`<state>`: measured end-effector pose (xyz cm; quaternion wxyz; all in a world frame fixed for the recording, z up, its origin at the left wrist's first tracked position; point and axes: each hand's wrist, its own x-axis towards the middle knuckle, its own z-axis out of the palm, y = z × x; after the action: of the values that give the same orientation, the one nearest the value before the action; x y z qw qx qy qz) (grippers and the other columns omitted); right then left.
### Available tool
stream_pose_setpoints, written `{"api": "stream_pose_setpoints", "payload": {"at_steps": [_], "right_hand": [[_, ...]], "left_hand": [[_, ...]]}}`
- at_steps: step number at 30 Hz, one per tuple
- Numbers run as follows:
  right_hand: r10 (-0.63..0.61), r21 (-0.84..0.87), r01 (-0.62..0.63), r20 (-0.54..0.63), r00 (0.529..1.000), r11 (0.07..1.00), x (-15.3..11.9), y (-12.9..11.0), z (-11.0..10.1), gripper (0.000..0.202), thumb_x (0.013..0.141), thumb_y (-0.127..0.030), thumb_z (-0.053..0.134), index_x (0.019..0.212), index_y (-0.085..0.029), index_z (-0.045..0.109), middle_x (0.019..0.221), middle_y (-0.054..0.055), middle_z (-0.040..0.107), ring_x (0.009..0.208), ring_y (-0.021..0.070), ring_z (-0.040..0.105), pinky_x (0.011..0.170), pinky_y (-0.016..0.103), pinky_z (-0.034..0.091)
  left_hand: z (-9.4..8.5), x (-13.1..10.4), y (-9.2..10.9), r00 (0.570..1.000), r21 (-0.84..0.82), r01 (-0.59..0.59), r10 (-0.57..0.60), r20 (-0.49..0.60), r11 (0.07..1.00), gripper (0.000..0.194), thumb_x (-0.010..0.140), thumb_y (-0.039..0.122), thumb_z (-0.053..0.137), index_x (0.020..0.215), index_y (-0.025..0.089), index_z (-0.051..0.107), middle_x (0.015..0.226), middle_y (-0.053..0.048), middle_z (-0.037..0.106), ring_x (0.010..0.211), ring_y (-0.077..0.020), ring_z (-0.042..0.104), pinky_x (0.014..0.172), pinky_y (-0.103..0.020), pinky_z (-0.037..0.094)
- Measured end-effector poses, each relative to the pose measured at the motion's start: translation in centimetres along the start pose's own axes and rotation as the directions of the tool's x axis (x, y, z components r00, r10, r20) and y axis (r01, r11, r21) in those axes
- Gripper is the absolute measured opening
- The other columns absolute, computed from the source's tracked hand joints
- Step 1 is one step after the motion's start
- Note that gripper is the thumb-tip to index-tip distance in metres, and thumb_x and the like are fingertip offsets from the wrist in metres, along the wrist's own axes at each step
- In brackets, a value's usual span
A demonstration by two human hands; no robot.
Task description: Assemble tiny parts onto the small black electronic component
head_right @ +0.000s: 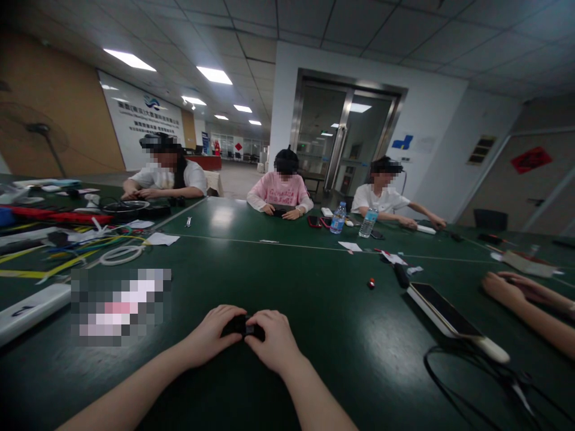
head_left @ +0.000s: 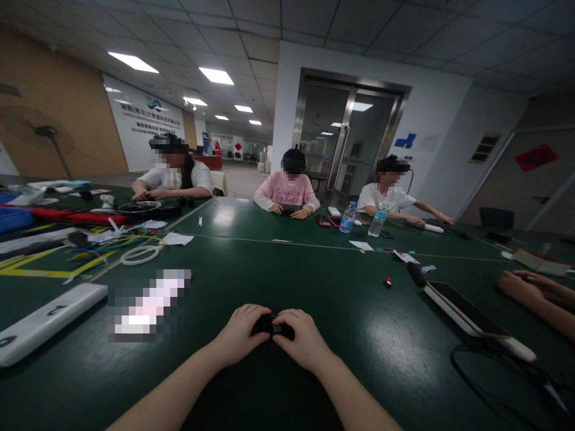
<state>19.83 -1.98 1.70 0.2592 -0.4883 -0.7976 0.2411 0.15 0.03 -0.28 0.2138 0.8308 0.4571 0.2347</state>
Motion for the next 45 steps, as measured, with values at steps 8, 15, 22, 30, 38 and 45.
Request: {"api": "stream_pose_setpoints", "payload": {"at_steps": [8, 15, 22, 30, 38, 45], "right_hand": [[0.053, 0.057, -0.054, 0.022, 0.998, 0.997, 0.1, 0.8, 0.0, 0.021, 0.073, -0.025, 0.063, 0.094, -0.031, 0.064, 0.11, -0.001, 0.058, 0.108, 0.0212, 0.05, 0.095, 0.042, 0.035], [0.04, 0.045, -0.041, 0.035, 0.999, 0.998, 0.1, 0.9, 0.0, 0.026, 0.071, -0.024, 0.065, 0.096, -0.03, 0.063, 0.11, -0.001, 0.058, 0.107, 0.0209, 0.05, 0.096, 0.04, 0.036], [0.099, 0.101, -0.103, 0.045, 0.994, 0.989, -0.2, 0.9, -0.4, 0.042, 0.07, -0.023, 0.064, 0.11, -0.031, 0.055, 0.112, -0.001, 0.056, 0.109, 0.0201, 0.05, 0.094, 0.037, 0.038], [0.111, 0.227, -0.108, -0.003, 0.994, 0.968, 0.0, 1.1, -0.4, 0.032, 0.073, -0.022, 0.062, 0.105, -0.028, 0.058, 0.105, 0.0, 0.06, 0.103, 0.0198, 0.054, 0.091, 0.038, 0.041], [0.122, 0.46, -0.088, -0.045, 0.992, 0.883, -0.4, 0.5, -1.0, 0.028, 0.071, -0.018, 0.065, 0.098, -0.023, 0.057, 0.1, 0.001, 0.062, 0.097, 0.0186, 0.058, 0.09, 0.036, 0.044], [0.12, 0.481, -0.072, -0.07, 0.99, 0.874, -0.5, 0.4, -1.2, 0.027, 0.069, -0.018, 0.066, 0.095, -0.021, 0.058, 0.096, 0.002, 0.062, 0.094, 0.019, 0.058, 0.089, 0.037, 0.043]], "left_hand": [[-0.1, 0.1, 0.2, 1.0, 0.013, -0.004, 0.004, 0.009, 1.0, 0.038, 0.075, 0.028, 0.062, 0.112, 0.025, 0.054, 0.114, -0.004, 0.059, 0.11, -0.0237, 0.049, 0.096, -0.04, 0.035], [-0.3, 0.0, 0.6, 1.0, 0.017, 0.023, -0.024, 0.017, 1.0, 0.042, 0.073, 0.028, 0.064, 0.113, 0.024, 0.053, 0.116, -0.005, 0.059, 0.112, -0.0244, 0.048, 0.097, -0.041, 0.034], [-0.1, -0.1, 0.0, 0.999, 0.013, 0.023, -0.023, 0.022, 1.0, 0.038, 0.076, 0.029, 0.059, 0.114, 0.026, 0.053, 0.117, -0.004, 0.058, 0.113, -0.0241, 0.047, 0.098, -0.041, 0.033], [-0.2, -0.2, 0.3, 1.0, -0.033, 0.031, -0.031, 0.0, 0.999, 0.036, 0.082, 0.034, 0.054, 0.116, 0.025, 0.051, 0.117, -0.007, 0.057, 0.113, -0.0264, 0.047, 0.098, -0.044, 0.033], [-0.3, -0.5, 1.0, 0.998, -0.351, 0.065, -0.056, 0.035, 0.934, 0.049, 0.078, 0.026, 0.057, 0.123, 0.024, 0.038, 0.119, -0.007, 0.053, 0.111, -0.0235, 0.049, 0.095, -0.039, 0.039], [-0.4, -0.4, 1.2, 0.994, -0.555, 0.072, -0.017, 0.104, 0.829, 0.067, 0.075, 0.021, 0.06, 0.132, 0.024, 0.024, 0.113, -0.007, 0.057, 0.108, -0.0228, 0.053, 0.098, -0.042, 0.035]]}}
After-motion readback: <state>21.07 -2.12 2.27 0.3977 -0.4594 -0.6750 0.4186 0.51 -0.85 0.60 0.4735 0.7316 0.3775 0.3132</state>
